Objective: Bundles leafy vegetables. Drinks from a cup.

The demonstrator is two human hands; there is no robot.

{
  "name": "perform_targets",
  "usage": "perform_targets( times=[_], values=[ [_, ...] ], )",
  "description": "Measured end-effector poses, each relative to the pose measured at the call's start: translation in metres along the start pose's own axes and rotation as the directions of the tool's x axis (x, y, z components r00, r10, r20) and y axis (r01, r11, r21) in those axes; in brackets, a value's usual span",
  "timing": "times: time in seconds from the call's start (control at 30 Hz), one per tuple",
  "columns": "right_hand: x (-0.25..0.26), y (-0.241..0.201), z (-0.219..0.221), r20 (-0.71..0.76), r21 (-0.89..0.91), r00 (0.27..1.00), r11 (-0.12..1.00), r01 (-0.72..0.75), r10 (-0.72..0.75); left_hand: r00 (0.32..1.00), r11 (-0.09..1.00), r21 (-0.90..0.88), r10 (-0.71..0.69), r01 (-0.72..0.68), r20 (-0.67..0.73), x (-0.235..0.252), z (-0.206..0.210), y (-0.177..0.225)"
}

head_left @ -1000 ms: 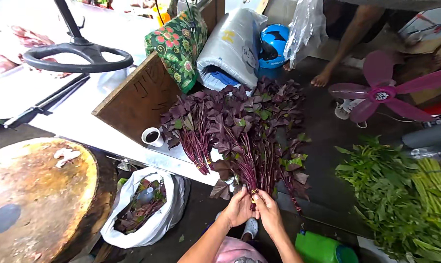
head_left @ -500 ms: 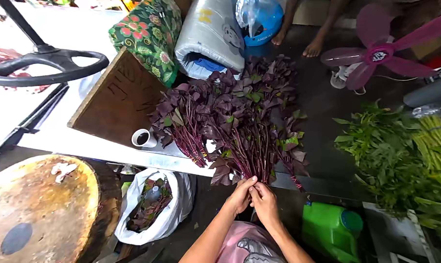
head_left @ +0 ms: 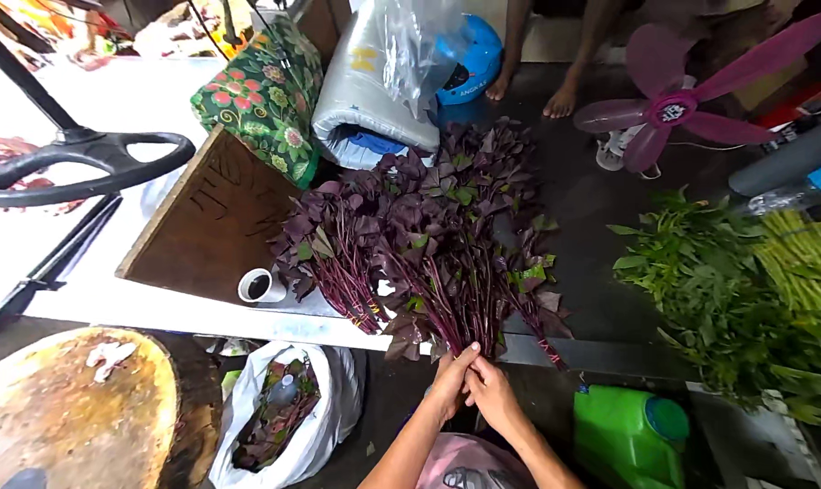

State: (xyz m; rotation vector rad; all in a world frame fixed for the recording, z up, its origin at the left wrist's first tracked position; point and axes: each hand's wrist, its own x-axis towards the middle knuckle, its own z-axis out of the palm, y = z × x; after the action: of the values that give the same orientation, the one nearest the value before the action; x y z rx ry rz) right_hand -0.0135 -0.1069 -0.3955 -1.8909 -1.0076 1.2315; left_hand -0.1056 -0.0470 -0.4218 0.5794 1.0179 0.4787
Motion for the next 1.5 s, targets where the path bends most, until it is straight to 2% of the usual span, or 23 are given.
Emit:
perform_targets(
  times=[0.03, 0.07, 0.1, 0.17, 0.2, 0.27, 0.3, 0.37, 0.43, 0.5, 0.6, 0.67, 0.8, 0.9, 1.0, 1.1, 1.2, 1.4, 1.5],
  values=[
    [-0.002, -0.007, -0.013, 0.046, 0.026, 0.999, 1.0, -0.018, 0.017, 1.0, 1.0, -0.018, -0.019, 0.019, -0.002, 0.0, -0.001, 0.001],
    [-0.005, -0.011, -0.027, 0.025, 0.051, 1.0, 0.999, -0.005, 0.004, 0.999, 0.998, -0.044, -0.042, 0.042, 0.01, 0.0, -0.003, 0.003],
    [-0.007, -0.012, -0.042, -0.062, 0.042, 0.998, 0.999, 0.026, -0.023, 0.998, 0.995, -0.073, -0.062, 0.064, 0.029, -0.001, -0.006, 0.006],
    [-0.001, 0.002, -0.076, -0.301, -0.107, 0.951, 0.993, 0.04, -0.071, 0.995, 0.99, -0.11, -0.083, 0.089, 0.058, -0.001, -0.01, 0.006],
    [0.008, 0.015, -0.091, -0.39, -0.233, 0.917, 0.973, -0.008, -0.086, 0.995, 0.99, -0.108, -0.081, 0.087, 0.057, -0.001, -0.011, 0.006],
    [0.026, 0.048, -0.113, -0.447, -0.424, 0.894, 0.886, -0.188, -0.024, 0.998, 0.997, -0.055, -0.061, 0.062, 0.029, -0.001, -0.01, 0.006],
    [0.032, 0.062, -0.119, -0.443, -0.473, 0.896, 0.84, -0.265, 0.033, 0.999, 0.999, -0.004, -0.046, 0.046, -0.003, 0.0, -0.008, 0.006],
    [0.041, 0.077, -0.124, -0.439, -0.516, 0.898, 0.809, -0.283, 0.034, 0.998, 0.997, 0.07, -0.014, 0.019, -0.068, 0.004, -0.003, 0.007],
    [0.042, 0.077, -0.127, -0.43, -0.46, 0.903, 0.859, -0.224, 0.005, 0.996, 0.997, 0.076, -0.017, 0.024, -0.092, 0.006, -0.001, 0.007],
    [0.037, 0.065, -0.132, -0.445, -0.302, 0.896, 0.942, -0.147, -0.003, 0.997, 0.999, 0.017, -0.046, 0.047, -0.062, 0.003, -0.001, 0.008],
    [0.014, 0.023, -0.142, -0.491, -0.108, 0.871, 0.992, -0.066, 0.004, 0.996, 0.992, -0.093, -0.084, 0.082, -0.013, -0.001, 0.001, 0.006],
    [0.001, -0.006, -0.144, -0.544, -0.068, 0.833, 0.995, 0.078, -0.102, 0.997, 0.988, -0.131, -0.076, 0.077, 0.015, -0.001, 0.001, 0.004],
    [-0.006, -0.054, -0.128, -0.605, -0.014, 0.724, 0.914, 0.405, -0.33, 0.996, 0.984, -0.16, -0.068, 0.075, 0.05, 0.001, 0.004, 0.002],
    [0.008, -0.077, -0.097, -0.595, 0.07, 0.712, 0.858, 0.51, -0.374, 0.996, 0.984, -0.16, -0.068, 0.077, 0.064, 0.001, 0.003, 0.001],
    [0.027, -0.076, -0.059, -0.546, 0.026, 0.742, 0.877, 0.479, -0.389, 0.995, 0.984, -0.16, -0.065, 0.076, 0.072, 0.0, 0.003, 0.0],
    [0.038, -0.046, -0.019, -0.547, -0.152, 0.72, 0.896, 0.416, -0.427, 0.995, 0.984, -0.167, -0.04, 0.055, 0.09, -0.003, 0.003, 0.001],
    [0.034, -0.013, 0.005, -0.513, -0.289, 0.728, 0.89, 0.353, -0.455, 0.997, 0.986, -0.163, -0.009, 0.022, 0.081, -0.006, 0.006, 0.003],
    [0.006, 0.001, 0.005, -0.447, -0.407, 0.763, 0.866, 0.292, -0.467, 0.999, 0.988, -0.154, -0.021, 0.026, 0.035, -0.005, 0.005, -0.002],
    [-0.007, 0.011, 0.0, -0.409, -0.383, 0.812, 0.886, 0.262, -0.417, 0.999, 0.985, -0.166, -0.027, 0.034, 0.039, -0.004, 0.009, -0.001]
  ],
)
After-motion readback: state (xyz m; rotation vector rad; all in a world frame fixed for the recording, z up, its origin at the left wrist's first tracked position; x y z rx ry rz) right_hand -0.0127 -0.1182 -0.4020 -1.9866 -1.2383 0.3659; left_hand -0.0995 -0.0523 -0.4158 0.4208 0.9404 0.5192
